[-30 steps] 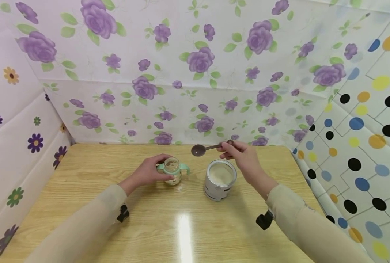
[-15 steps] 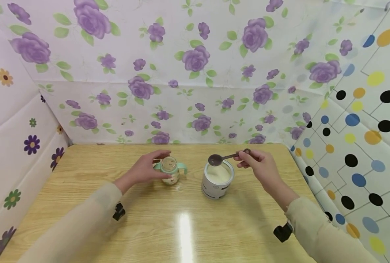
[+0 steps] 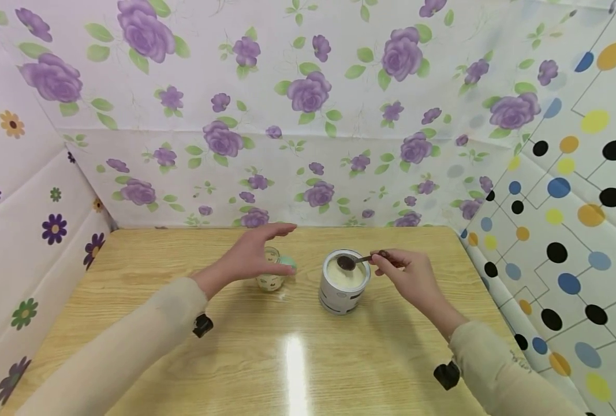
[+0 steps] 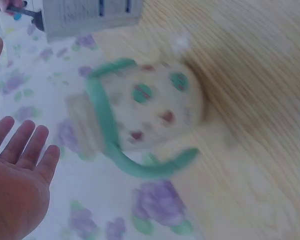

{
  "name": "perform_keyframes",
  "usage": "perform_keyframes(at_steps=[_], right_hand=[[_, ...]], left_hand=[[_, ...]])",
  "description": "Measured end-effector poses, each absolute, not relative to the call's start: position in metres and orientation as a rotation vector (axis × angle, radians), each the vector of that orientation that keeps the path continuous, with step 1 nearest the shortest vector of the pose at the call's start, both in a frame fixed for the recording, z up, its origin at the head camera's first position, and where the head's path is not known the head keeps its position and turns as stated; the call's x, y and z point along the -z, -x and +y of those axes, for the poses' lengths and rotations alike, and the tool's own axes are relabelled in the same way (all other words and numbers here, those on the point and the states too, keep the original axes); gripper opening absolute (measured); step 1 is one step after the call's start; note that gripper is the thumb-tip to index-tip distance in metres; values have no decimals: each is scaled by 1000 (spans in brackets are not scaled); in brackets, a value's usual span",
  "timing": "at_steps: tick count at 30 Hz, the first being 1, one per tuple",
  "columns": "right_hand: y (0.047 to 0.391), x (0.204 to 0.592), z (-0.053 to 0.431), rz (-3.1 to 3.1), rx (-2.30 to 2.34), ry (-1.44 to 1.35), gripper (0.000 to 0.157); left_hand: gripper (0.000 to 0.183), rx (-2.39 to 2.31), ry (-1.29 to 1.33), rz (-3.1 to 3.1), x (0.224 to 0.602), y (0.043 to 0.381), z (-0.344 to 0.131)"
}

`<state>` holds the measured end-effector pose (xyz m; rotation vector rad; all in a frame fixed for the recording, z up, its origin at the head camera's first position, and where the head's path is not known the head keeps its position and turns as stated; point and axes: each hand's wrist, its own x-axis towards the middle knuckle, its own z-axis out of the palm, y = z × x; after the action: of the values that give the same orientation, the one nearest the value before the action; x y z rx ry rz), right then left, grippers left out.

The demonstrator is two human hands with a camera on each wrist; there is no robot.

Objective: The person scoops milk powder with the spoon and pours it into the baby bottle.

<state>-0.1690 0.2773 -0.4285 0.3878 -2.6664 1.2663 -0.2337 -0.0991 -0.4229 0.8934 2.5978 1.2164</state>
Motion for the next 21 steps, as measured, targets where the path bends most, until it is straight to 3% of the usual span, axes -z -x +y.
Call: perform_keyframes(at_steps=[10,21], right_hand=[[158,434,276,-2594,-1080,-469,20],[158,443,275,-2438,-887,-594,15]], left_hand=[[109,-1133,-981,2542,415,216,-45],[123,-1212,-696,2581,449,194,-8]])
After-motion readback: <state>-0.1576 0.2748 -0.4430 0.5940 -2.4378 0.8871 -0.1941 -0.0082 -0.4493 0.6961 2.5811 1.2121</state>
